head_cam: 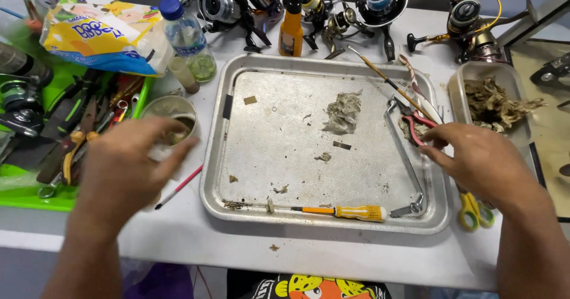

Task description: The person wipes a fishing reel with a cloth, rotates it to clean different sides, and places it on the table. Then they clean a metal tray by wiping it with a cloth and gathering debris.

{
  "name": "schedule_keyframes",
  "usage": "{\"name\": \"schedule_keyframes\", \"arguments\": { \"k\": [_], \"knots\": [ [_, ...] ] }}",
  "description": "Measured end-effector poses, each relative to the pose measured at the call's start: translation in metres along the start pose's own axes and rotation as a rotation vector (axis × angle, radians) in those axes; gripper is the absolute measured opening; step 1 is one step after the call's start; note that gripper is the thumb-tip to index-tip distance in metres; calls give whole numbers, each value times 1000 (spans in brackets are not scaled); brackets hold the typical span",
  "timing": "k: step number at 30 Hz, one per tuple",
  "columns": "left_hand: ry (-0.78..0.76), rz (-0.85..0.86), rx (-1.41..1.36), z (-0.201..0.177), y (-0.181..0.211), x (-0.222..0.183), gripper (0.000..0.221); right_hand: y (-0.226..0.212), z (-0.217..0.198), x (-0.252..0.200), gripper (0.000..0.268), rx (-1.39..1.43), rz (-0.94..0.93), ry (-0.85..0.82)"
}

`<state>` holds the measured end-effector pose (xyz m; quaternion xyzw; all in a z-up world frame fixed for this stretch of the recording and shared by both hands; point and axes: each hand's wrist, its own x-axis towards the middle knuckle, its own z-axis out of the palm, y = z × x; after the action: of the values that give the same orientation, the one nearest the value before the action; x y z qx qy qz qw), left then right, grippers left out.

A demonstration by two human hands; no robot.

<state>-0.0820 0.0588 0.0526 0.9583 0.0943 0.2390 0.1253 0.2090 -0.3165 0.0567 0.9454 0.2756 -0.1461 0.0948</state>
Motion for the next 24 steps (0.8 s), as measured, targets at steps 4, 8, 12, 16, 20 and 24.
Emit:
{"name": "schedule_keyframes", "arguments": {
  "k": [4, 8, 12, 16, 20, 24],
  "knots": [
    [-237, 238, -141, 50, 55, 6, 16, 0, 2, 9, 30, -78, 124, 107],
    [-729, 362, -211, 94, 106, 14, 19, -27, 1, 16, 42, -3, 149, -112],
    [-807, 461, -219, 133, 143, 16, 25, -32, 23, 28, 50, -95, 78, -118],
    [-869, 444, -215, 148, 161, 27, 31, -35, 25, 28, 40, -86, 85, -116],
    [-899, 399, -234, 161, 170, 36, 32, -30, 27, 28, 31, -17, 67, -84],
    [-926, 388, -224, 167, 174, 39, 31, -12, 26, 28, 20, 254, 90, -70]
  ]
}}
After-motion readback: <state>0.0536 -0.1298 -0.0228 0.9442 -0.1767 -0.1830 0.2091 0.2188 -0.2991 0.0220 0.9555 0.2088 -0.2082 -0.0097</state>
